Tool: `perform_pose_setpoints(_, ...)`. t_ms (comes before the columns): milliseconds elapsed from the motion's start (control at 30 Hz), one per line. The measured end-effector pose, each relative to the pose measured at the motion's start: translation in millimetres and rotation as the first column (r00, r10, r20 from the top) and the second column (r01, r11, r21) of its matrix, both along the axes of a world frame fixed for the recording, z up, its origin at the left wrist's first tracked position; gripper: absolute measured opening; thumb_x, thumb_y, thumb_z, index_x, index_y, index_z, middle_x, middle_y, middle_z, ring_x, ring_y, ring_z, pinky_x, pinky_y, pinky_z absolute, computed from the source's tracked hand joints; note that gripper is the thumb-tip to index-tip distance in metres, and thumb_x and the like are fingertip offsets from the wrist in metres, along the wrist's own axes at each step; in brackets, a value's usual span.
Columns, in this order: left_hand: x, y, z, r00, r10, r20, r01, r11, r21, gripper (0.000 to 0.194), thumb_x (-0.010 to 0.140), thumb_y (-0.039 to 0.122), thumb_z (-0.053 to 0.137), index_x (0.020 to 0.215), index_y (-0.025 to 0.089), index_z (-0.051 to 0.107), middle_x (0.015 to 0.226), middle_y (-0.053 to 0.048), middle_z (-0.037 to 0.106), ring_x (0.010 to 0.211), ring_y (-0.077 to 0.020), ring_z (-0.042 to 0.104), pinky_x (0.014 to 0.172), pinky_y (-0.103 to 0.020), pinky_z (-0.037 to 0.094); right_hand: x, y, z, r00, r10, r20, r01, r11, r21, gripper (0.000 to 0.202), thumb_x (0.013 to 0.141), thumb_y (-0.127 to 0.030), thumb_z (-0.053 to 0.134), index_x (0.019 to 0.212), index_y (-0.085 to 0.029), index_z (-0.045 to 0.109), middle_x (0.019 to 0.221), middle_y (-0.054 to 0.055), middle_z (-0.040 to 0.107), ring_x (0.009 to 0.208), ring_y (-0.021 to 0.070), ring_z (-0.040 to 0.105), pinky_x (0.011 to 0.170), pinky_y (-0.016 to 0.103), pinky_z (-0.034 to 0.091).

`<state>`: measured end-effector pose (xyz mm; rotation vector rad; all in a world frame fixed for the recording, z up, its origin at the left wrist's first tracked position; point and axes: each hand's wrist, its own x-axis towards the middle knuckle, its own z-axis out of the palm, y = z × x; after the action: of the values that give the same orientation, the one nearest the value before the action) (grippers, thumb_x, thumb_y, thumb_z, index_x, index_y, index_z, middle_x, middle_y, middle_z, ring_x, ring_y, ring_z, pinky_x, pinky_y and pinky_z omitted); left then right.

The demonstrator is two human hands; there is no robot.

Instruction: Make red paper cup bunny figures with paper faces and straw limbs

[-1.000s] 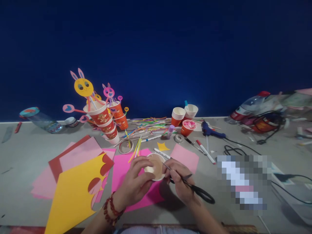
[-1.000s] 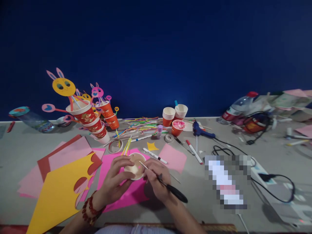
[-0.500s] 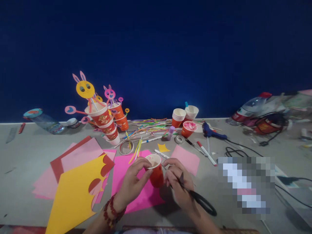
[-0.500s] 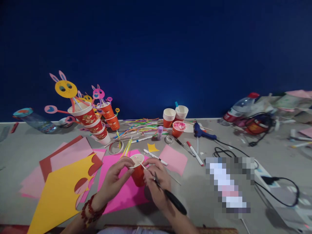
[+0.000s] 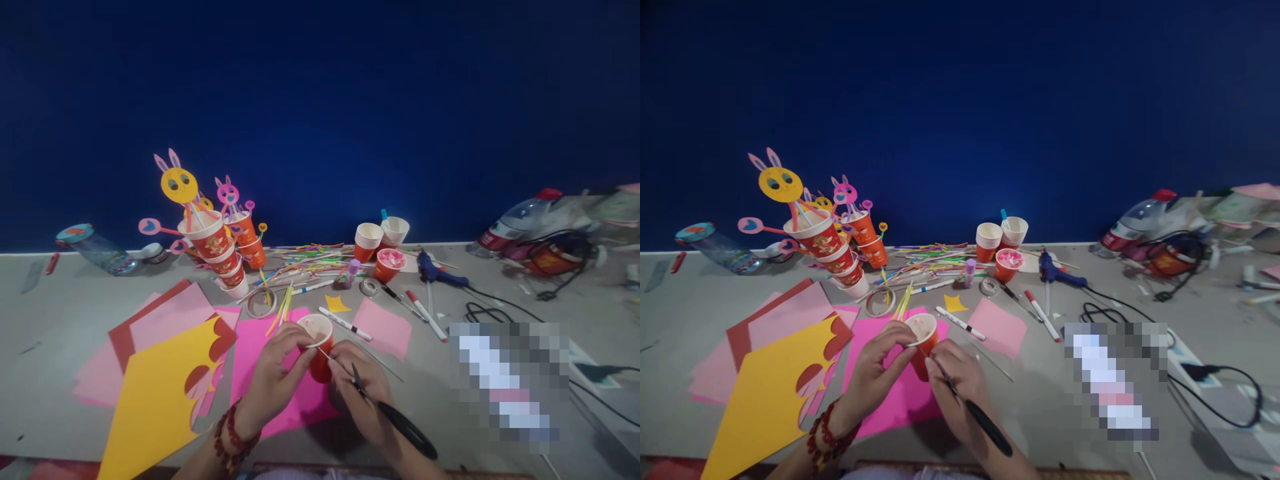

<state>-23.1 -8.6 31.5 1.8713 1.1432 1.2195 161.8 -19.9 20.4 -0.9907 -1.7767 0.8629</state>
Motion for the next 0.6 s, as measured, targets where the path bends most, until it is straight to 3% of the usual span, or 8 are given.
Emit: perform_pose_setpoints(600,1.0,-3.1,1.8,0.999,-0.006,-0.054,0.01,0.997,0.07,0.008,0.097,0.017,0.058,0.093,0.02,0.064,0.089,-0.006,0.068,0.09,-0.0205,0.062,0.082,-0.036,0.052,0.4,-1.7,1.7,0.999,0.028,0.026,-0.028,1.0,-0.013,0.032,0.105,-0.026,0.04,0.077,-0.022,0.055,0.076,0.0,0.056,0.066,0.0147,0.055,0.062,0.028,0.042)
